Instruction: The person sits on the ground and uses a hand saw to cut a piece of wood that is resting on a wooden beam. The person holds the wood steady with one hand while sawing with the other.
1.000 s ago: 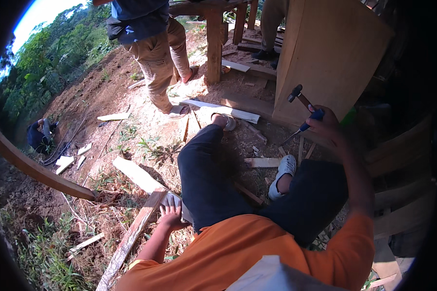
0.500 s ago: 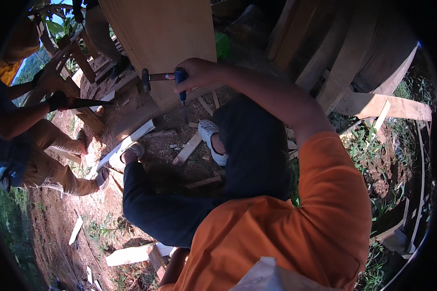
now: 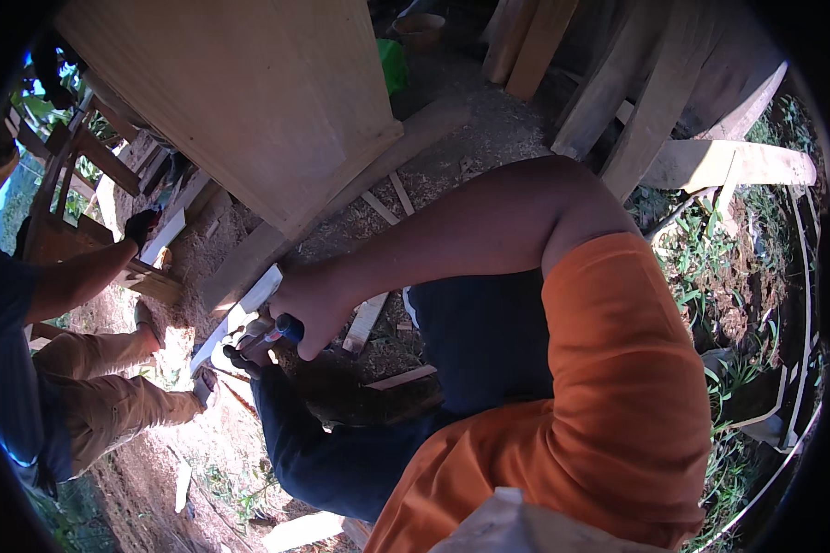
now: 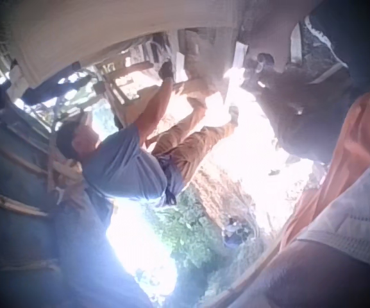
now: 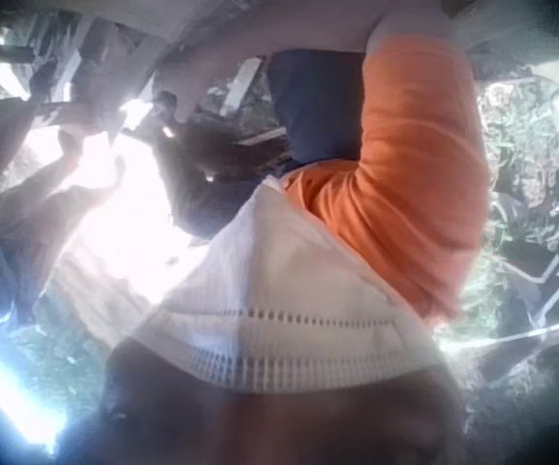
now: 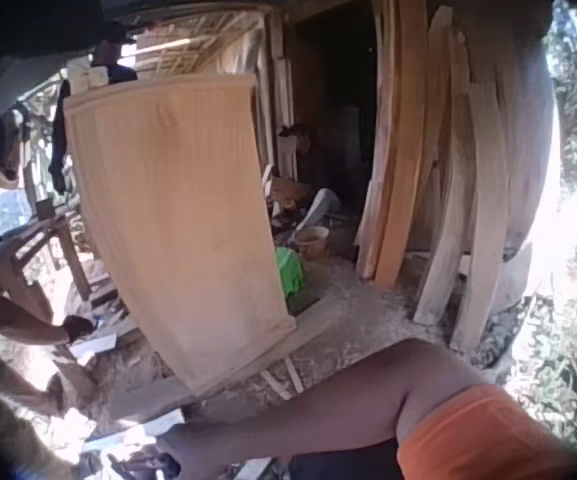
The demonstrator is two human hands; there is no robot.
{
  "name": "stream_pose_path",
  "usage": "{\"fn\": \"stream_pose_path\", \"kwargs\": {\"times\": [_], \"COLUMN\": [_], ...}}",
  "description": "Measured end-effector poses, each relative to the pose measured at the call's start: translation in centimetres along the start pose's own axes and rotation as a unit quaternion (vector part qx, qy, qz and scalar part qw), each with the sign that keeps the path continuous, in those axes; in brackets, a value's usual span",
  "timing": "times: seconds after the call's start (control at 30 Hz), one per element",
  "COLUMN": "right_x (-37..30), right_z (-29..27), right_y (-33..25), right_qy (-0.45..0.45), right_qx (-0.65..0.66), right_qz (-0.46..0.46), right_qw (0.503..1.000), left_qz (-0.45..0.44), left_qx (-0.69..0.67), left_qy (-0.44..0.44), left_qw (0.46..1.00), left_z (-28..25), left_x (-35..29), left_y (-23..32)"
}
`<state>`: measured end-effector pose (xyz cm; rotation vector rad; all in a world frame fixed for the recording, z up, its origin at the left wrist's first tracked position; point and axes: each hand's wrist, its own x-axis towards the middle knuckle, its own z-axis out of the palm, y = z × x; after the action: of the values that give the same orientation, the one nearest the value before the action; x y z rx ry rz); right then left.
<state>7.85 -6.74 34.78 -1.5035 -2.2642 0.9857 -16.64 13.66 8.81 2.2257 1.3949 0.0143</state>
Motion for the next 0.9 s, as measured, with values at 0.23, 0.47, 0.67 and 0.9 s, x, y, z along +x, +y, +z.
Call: {"fn": "stream_pose_path", "kwargs": {"times": [0.23, 0.47, 0.67, 0.9], "right_x": [4.1, 9.3, 9.2, 11.0], "right_z": [-1.4, -4.0, -3.5, -4.0], "right_y": [3.7, 13.4, 18.7, 13.3], "right_qy": [-0.067, 0.089, 0.114, -0.005], "right_qx": [0.144, 0.173, 0.192, 0.241], "right_qz": [0.078, 0.265, 0.339, 0.282], "right_qw": [0.984, 0.944, 0.914, 0.929], "left_qz": [-0.045, -0.142, -0.186, -0.336], "left_qx": [-0.03, -0.102, -0.132, -0.178], "left_qy": [-0.043, -0.042, -0.071, -0.171], "left_qw": [0.998, 0.984, 0.971, 0.909], "left_z": [-2.1, -5.3, -5.8, -12.2], "left_x": [-0.4, -6.0, -7.7, -16.4], "left_y": [-3.0, -8.3, -12.3, -21.7]}}
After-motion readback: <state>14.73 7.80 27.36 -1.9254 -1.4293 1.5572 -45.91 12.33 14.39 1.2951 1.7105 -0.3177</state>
